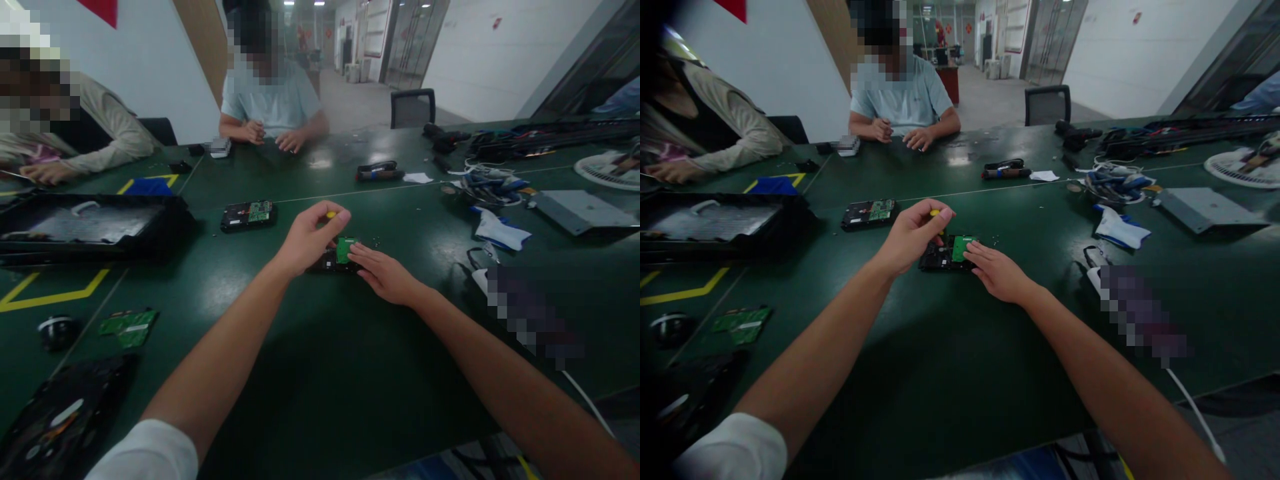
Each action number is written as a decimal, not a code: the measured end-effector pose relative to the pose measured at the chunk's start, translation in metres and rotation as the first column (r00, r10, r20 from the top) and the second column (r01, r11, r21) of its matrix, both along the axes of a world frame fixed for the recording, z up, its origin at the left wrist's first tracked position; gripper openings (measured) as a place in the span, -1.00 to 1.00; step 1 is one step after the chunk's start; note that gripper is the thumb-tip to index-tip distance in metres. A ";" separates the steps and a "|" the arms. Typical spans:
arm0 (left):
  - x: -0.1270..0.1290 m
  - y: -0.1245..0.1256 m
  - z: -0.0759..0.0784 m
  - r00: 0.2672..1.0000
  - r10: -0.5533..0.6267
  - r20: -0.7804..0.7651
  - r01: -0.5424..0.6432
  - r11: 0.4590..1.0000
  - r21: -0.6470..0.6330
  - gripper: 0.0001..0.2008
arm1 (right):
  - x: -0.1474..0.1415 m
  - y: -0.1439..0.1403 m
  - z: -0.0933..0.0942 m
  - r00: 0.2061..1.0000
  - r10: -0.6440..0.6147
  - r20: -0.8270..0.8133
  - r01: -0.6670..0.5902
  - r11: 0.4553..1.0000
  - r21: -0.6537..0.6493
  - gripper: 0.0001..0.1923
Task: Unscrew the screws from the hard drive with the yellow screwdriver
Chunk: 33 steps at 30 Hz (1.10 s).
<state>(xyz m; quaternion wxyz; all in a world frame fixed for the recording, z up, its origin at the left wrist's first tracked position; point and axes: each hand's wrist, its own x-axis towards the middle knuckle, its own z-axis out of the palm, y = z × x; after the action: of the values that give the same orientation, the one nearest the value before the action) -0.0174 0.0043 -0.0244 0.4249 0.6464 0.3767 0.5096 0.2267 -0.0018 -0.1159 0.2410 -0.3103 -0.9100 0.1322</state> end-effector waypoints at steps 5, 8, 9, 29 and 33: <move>-0.002 0.001 -0.001 0.999 -0.014 -0.042 0.016 0.999 0.030 -0.69 | 0.000 -0.001 0.002 1.000 -0.008 0.026 0.008 1.000 0.012 -0.48; -0.001 0.000 -0.001 0.999 -0.035 0.019 0.036 0.998 -0.042 -0.64 | 0.001 0.000 0.000 0.999 -0.003 0.041 0.002 1.000 0.028 -0.49; 0.000 -0.001 0.000 0.998 -0.040 0.056 0.043 0.997 -0.068 -0.64 | 0.001 0.000 0.000 0.999 -0.001 0.041 0.000 1.000 0.031 -0.50; 0.000 0.001 -0.001 0.994 0.027 0.109 -0.022 0.998 -0.054 -0.78 | 0.003 0.000 -0.003 1.000 -0.010 -0.017 0.011 1.000 0.027 -0.52; -0.001 0.002 0.000 0.994 0.053 0.097 -0.051 0.999 -0.018 -0.78 | 0.004 -0.003 -0.002 0.998 -0.051 -0.037 0.052 0.999 0.014 -0.42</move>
<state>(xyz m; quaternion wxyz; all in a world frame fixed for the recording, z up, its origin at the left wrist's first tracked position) -0.0185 0.0062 -0.0240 0.4345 0.6075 0.3762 0.5483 0.2304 -0.0043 -0.1180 0.2633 -0.3292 -0.8982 0.1248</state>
